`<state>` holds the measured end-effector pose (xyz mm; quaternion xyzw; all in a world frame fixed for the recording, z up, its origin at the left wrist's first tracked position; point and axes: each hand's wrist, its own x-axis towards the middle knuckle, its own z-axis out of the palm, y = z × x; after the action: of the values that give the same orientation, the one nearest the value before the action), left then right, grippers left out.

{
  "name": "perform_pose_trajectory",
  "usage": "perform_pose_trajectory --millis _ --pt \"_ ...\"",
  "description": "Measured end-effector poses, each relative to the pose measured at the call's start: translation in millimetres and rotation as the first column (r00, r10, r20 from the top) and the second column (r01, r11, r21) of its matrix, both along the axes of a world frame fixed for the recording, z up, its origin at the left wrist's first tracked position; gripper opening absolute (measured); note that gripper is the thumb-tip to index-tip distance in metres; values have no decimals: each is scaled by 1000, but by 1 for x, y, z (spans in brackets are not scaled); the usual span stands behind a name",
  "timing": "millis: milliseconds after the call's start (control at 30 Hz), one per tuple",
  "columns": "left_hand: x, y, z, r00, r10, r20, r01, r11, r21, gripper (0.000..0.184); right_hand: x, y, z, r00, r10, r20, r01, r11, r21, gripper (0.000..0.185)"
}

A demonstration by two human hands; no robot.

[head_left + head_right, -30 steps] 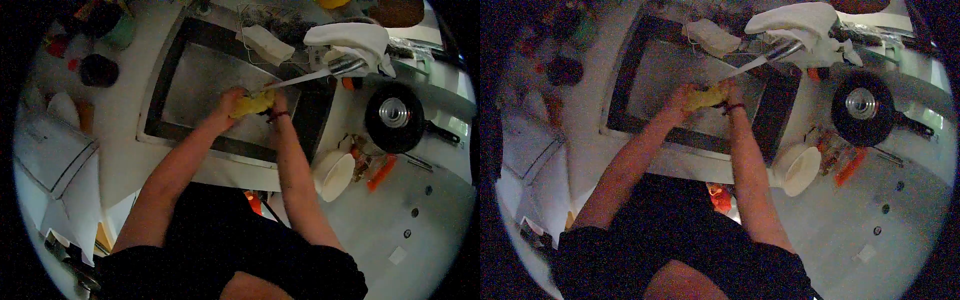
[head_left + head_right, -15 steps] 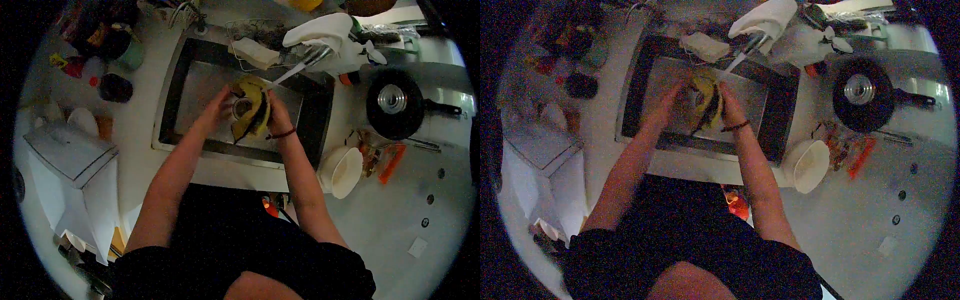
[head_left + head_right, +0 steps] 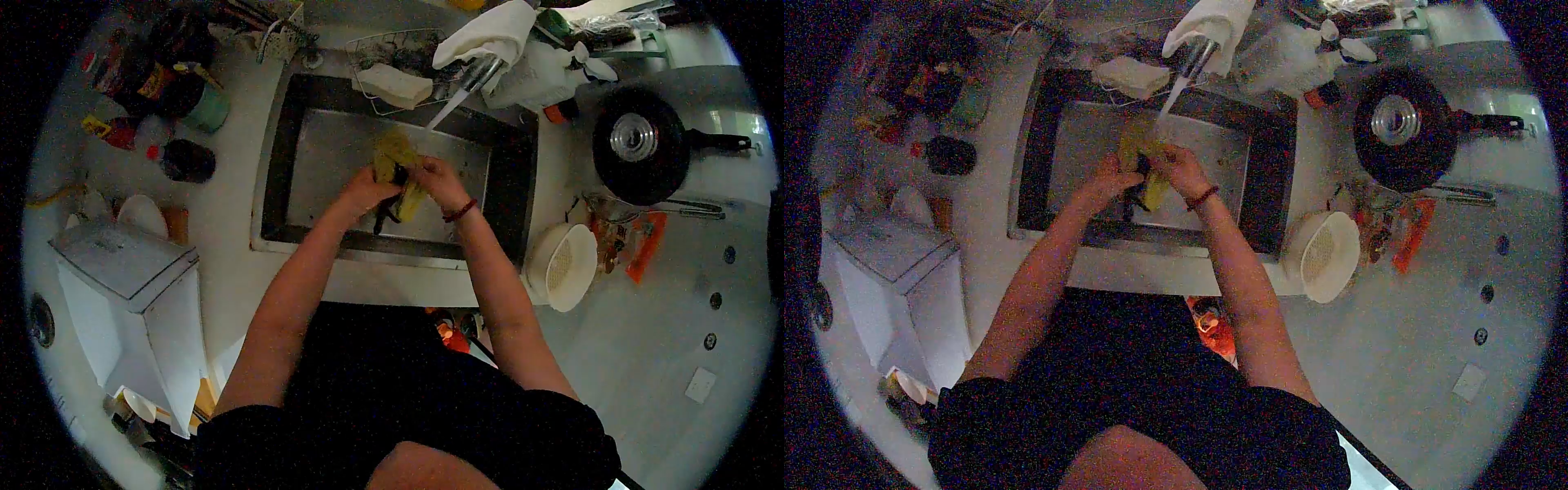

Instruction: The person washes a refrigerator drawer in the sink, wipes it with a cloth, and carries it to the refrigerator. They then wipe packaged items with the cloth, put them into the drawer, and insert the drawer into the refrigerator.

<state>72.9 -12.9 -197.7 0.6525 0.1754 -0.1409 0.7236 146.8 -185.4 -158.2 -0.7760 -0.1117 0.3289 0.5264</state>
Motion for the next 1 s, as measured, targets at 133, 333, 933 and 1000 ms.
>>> perform_pose_trajectory --millis 133,333,933,1000 --pt "-5 31 -46 946 301 -123 -307 951 -32 34 6 -8 -2 899 -432 -74 427 902 -71 36" --pt "-4 49 -4 927 372 53 -375 908 188 21 -15 16 41 982 -174 76 174 985 7 42" --pt "-15 22 20 890 295 -348 -397 876 -274 59 -14 -4 73 943 -93 -320 229 880 417 44" --pt "-16 3 17 850 55 -523 -442 613 -654 66 -27 9 66 982 -39 -184 106 921 376 43"
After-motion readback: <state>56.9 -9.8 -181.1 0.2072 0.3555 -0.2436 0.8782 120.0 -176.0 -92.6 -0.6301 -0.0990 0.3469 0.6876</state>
